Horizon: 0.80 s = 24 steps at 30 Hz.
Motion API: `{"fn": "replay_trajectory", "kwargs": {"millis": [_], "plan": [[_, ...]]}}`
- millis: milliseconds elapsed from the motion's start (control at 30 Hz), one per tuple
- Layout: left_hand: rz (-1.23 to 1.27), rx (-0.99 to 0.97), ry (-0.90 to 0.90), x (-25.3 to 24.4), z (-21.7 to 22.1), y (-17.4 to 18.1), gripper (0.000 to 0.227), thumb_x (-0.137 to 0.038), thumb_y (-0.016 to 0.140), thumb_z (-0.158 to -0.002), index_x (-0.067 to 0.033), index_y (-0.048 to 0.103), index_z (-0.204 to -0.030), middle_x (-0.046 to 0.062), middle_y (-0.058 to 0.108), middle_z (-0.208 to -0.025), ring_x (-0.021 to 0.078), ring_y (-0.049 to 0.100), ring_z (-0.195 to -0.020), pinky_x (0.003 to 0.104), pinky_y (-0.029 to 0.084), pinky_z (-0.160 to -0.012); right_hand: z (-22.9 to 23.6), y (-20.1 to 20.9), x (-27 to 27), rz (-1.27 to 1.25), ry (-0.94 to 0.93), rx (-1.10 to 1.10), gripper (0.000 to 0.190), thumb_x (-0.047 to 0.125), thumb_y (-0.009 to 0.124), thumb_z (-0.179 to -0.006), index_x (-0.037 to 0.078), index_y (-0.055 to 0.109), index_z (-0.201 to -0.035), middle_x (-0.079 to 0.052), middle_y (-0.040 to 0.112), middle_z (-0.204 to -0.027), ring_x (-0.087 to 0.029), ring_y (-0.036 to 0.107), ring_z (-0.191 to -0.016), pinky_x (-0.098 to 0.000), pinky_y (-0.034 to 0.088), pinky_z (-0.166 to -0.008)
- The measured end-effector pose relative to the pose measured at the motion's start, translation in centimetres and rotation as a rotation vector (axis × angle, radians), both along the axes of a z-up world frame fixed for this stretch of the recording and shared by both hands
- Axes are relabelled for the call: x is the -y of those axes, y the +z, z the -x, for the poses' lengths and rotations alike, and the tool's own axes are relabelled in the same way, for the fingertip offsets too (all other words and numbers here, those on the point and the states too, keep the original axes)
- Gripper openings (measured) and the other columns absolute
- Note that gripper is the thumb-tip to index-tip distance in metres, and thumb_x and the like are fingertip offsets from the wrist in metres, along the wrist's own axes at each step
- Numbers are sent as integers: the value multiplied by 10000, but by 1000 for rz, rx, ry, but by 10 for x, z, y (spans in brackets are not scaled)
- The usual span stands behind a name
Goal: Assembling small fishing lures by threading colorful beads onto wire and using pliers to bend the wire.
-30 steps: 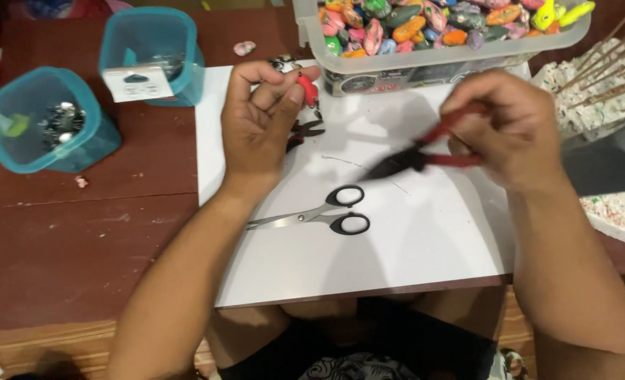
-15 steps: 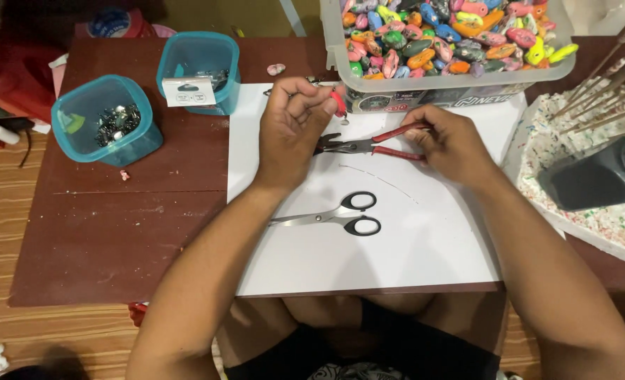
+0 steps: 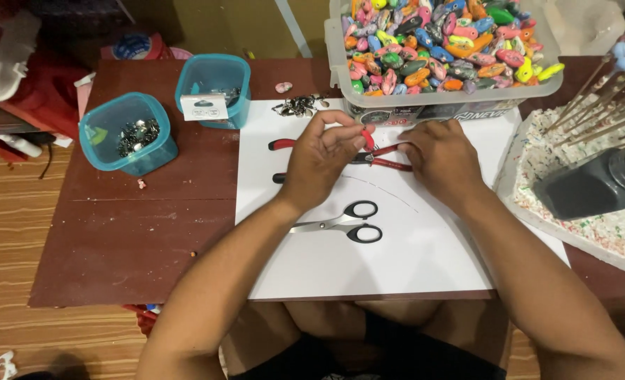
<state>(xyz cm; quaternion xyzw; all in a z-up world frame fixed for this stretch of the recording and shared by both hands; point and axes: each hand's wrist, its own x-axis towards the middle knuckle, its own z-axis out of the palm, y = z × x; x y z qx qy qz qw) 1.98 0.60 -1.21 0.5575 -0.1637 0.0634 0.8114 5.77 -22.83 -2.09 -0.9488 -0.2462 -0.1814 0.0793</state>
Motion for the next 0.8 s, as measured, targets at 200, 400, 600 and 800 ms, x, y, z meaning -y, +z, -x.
{"fn": "replay_trajectory", "kwargs": {"millis": [200,400,600,800], "plan": [[-21,-37,-10,9,5,2,363,-145,739,-972,-65,522,-1252,176,740,-1176,142,704,-1038,273,560,-976,28,18,-29,-792,394,-167,82,53,766,-961,56,755,-1042,-69,694,-882,-176,635,-787,-316,547,-741],[-107,22,63,8,2,-8,391,-123,794,-923,-79,561,-1234,129,747,-1091,138,708,-990,279,585,-915,34,17,-35,-768,398,-87,30,1,728,-981,-4,710,-1004,-110,677,-865,-192,629,-645,-298,525,-546],[-481,383,139,0,15,15,155,-147,665,-1014,-172,749,-1142,52,701,-1023,198,690,-990,353,582,-903,30,10,-29,-1207,504,-706,104,55,466,-1086,-42,504,-1097,-138,656,-791,-203,732,-677,-306,650,-589],[-483,354,138,0,15,11,111,-166,670,-1012,-157,752,-1087,49,719,-899,208,694,-906,359,567,-872,21,0,-24,-1247,517,-820,115,91,448,-1094,-11,487,-1130,-129,686,-833,-190,752,-743,-323,672,-676]]}}
